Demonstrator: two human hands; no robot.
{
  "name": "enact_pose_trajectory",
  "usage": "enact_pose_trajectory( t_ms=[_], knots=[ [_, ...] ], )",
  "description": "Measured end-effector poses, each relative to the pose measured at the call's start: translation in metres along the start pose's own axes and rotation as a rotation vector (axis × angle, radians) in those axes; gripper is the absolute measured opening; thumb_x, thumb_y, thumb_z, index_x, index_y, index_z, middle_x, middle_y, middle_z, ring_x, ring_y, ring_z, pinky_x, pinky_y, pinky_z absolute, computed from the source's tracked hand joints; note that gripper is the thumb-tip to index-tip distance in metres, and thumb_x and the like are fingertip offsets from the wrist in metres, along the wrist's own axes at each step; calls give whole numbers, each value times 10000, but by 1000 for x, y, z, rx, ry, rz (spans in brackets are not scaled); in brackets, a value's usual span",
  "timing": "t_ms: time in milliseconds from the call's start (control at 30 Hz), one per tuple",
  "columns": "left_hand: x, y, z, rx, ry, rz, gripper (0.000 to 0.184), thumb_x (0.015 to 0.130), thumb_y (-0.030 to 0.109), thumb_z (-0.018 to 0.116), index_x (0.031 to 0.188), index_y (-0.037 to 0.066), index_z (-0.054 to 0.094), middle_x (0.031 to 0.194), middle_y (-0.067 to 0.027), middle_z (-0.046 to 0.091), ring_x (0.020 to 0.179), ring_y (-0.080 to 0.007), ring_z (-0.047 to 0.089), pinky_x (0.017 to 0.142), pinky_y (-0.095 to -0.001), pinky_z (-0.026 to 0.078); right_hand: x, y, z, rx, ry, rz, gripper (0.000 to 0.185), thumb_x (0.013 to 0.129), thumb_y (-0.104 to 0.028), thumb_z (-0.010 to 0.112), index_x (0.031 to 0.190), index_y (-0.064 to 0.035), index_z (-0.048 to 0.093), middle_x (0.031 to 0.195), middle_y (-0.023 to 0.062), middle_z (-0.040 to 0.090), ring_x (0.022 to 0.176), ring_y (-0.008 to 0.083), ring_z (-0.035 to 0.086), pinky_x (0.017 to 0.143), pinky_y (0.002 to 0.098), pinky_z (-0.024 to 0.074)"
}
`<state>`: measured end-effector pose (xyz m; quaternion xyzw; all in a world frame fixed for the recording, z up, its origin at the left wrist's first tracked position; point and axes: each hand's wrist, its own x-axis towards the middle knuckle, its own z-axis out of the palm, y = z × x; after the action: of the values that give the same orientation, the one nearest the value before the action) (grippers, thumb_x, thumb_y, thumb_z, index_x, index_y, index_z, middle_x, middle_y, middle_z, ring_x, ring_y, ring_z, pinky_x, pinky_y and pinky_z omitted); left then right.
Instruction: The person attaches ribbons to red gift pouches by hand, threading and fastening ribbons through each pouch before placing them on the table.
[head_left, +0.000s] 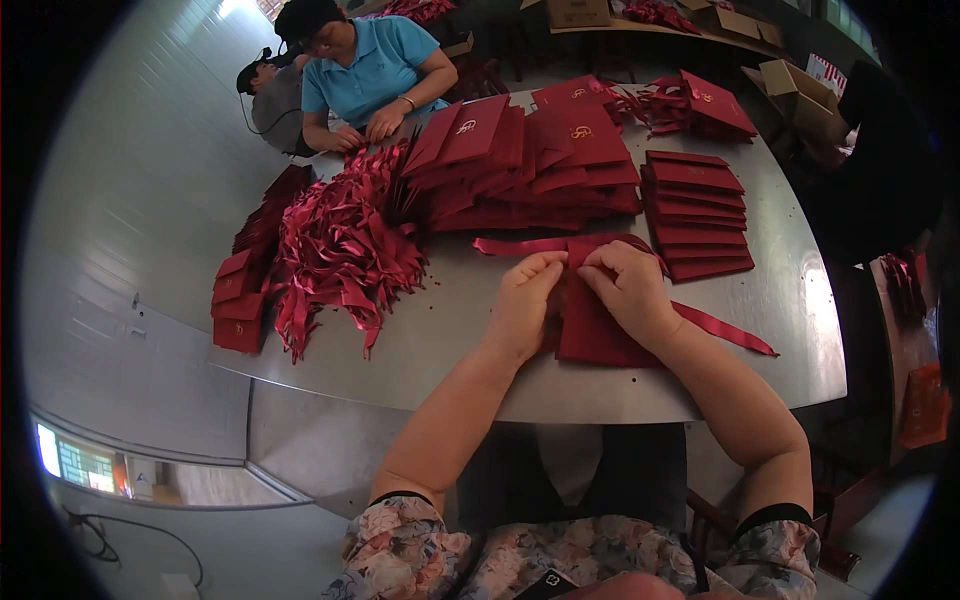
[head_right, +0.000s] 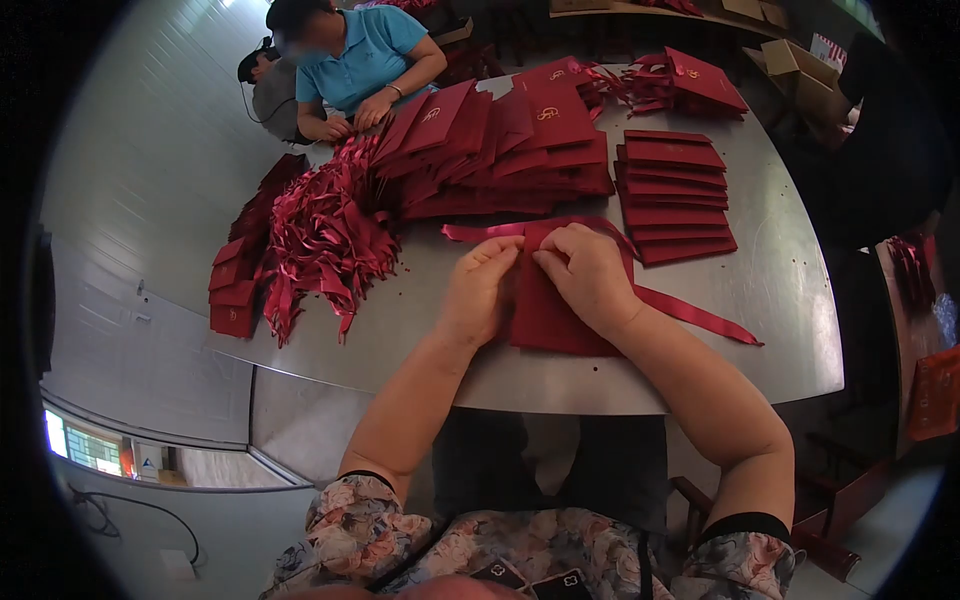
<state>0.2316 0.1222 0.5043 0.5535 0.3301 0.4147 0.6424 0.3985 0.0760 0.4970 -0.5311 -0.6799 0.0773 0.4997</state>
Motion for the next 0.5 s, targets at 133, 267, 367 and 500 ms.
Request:
enact_pose_trajectory(
  t_ms=[133, 267, 367, 500],
  knots=[
    [1, 7, -4, -218, -164, -245, 224, 940, 53, 570, 1148, -10, 625, 948, -35, 679, 812, -127, 642, 738, -259, 523, 0, -9, -8, 221, -70, 203, 114, 807, -82, 722, 852, 8, 667, 791, 143, 654, 742, 266, 638, 681, 343, 503],
    [2, 13, -18, 98, -270, -202, 172, 935, 63, 581, 1087, 4, 635, 884, -10, 673, 738, -104, 620, 647, -237, 496, 5, -23, -22, 415, -296, 547, 140, 815, -83, 733, 900, 13, 677, 798, 105, 670, 762, 178, 650, 692, 313, 504],
    [0, 19, -20, 345, -272, -236, 137, 927, 63, 579, 1041, 10, 634, 817, 8, 662, 685, -75, 590, 582, -220, 455, 1, -11, -17, 355, -332, 440, 176, 801, -94, 748, 917, 16, 676, 814, 108, 675, 771, 189, 659, 699, 315, 510],
    [1, 21, -31, 814, -277, 99, 90, 870, 82, 601, 897, -2, 615, 739, -149, 646, 694, -265, 641, 607, -363, 477, -3, -14, -16, 111, -350, 207, 294, 773, -134, 763, 1018, -6, 664, 878, 161, 685, 813, 288, 675, 742, 360, 524]
  ],
)
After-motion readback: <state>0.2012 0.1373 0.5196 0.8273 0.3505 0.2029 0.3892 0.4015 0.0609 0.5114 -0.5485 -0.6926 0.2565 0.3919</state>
